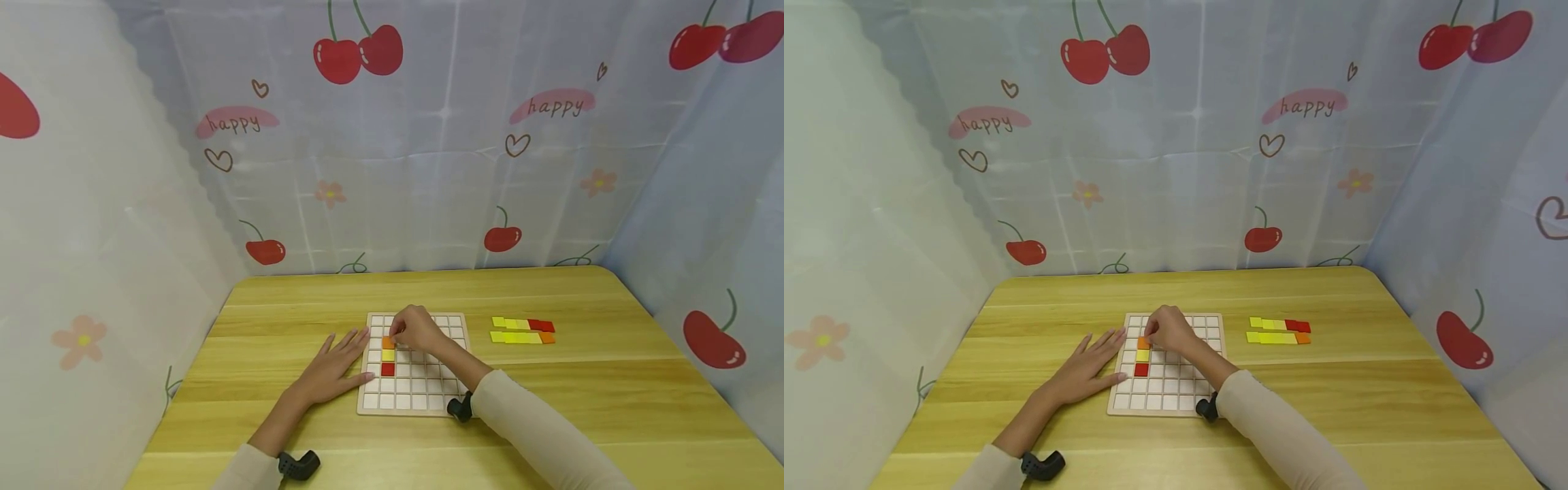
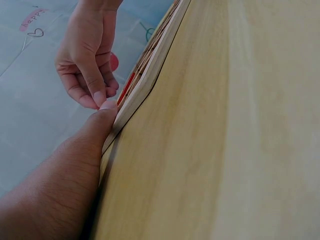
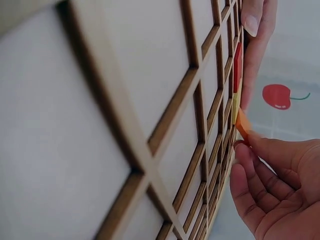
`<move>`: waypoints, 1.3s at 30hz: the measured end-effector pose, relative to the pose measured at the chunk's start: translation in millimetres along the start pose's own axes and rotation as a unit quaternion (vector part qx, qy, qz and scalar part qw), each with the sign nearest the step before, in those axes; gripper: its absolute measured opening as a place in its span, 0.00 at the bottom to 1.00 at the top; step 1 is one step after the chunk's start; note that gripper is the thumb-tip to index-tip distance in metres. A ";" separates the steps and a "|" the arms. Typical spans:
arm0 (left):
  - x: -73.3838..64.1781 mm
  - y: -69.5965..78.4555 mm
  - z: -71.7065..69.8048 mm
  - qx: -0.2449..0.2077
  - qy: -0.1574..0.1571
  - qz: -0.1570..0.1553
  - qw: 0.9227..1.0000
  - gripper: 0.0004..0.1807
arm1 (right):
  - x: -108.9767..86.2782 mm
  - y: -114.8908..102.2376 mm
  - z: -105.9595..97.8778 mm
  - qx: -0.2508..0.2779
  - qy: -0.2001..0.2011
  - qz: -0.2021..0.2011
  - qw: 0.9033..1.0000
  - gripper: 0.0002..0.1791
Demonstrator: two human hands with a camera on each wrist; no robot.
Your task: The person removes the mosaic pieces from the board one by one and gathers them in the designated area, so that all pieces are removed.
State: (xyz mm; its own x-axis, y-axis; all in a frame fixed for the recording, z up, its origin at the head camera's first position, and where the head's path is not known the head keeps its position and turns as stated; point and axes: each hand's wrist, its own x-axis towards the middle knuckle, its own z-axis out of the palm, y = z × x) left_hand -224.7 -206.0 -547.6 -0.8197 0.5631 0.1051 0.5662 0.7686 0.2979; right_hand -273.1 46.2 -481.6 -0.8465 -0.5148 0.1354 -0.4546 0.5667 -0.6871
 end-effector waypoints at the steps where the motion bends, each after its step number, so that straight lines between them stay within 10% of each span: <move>1: 0.1 0.0 0.0 -0.002 0.000 -0.001 1.000 0.49 | -0.1 0.2 -0.1 0.005 0.001 0.000 1.000 0.04; 39: -1.3 4.0 -1.6 -0.001 0.010 0.006 1.000 0.49 | -46.4 11.0 -30.7 0.088 0.048 0.063 0.993 0.04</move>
State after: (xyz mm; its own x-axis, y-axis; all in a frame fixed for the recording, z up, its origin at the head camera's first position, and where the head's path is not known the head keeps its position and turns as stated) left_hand -221.5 -204.1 -545.1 -0.8150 0.5654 0.1273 0.5750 0.7616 0.2989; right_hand -247.3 96.0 -473.5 -0.9198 -0.3790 0.1021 -0.2954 0.4972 -0.8158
